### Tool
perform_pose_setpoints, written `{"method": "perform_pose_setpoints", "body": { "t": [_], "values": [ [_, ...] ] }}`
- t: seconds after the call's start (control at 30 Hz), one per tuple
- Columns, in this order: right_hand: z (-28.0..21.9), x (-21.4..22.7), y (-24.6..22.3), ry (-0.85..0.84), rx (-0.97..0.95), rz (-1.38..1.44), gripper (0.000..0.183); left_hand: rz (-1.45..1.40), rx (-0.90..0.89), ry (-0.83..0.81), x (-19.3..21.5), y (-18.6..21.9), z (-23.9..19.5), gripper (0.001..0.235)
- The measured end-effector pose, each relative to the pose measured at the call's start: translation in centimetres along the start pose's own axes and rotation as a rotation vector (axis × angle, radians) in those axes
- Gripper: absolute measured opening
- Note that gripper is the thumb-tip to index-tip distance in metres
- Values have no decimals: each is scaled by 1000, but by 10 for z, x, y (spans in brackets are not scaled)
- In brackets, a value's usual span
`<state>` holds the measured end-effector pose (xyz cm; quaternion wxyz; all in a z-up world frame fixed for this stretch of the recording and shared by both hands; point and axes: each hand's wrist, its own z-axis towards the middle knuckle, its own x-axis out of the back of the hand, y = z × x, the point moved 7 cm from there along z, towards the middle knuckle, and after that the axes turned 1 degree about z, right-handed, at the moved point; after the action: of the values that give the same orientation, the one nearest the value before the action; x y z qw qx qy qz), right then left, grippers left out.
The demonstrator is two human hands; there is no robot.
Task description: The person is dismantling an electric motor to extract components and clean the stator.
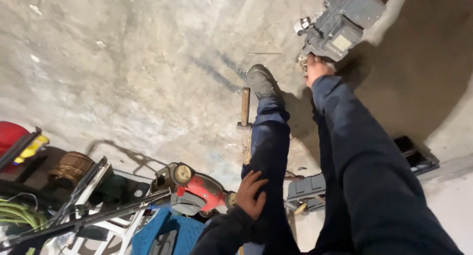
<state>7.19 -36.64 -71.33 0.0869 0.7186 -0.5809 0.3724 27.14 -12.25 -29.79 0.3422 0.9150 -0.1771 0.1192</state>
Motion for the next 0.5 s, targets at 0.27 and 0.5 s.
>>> {"method": "perform_pose_setpoints", "body": {
  "t": [0.27, 0.5],
  "values": [
    [-11, 19, -14, -75, -164, 147, 96, -25, -9, 19, -10, 1, -2, 39],
    [-23, 46, -16, -49, -202, 297, 98, -33, -17, 20, -12, -6, -8, 38]
  ]
}}
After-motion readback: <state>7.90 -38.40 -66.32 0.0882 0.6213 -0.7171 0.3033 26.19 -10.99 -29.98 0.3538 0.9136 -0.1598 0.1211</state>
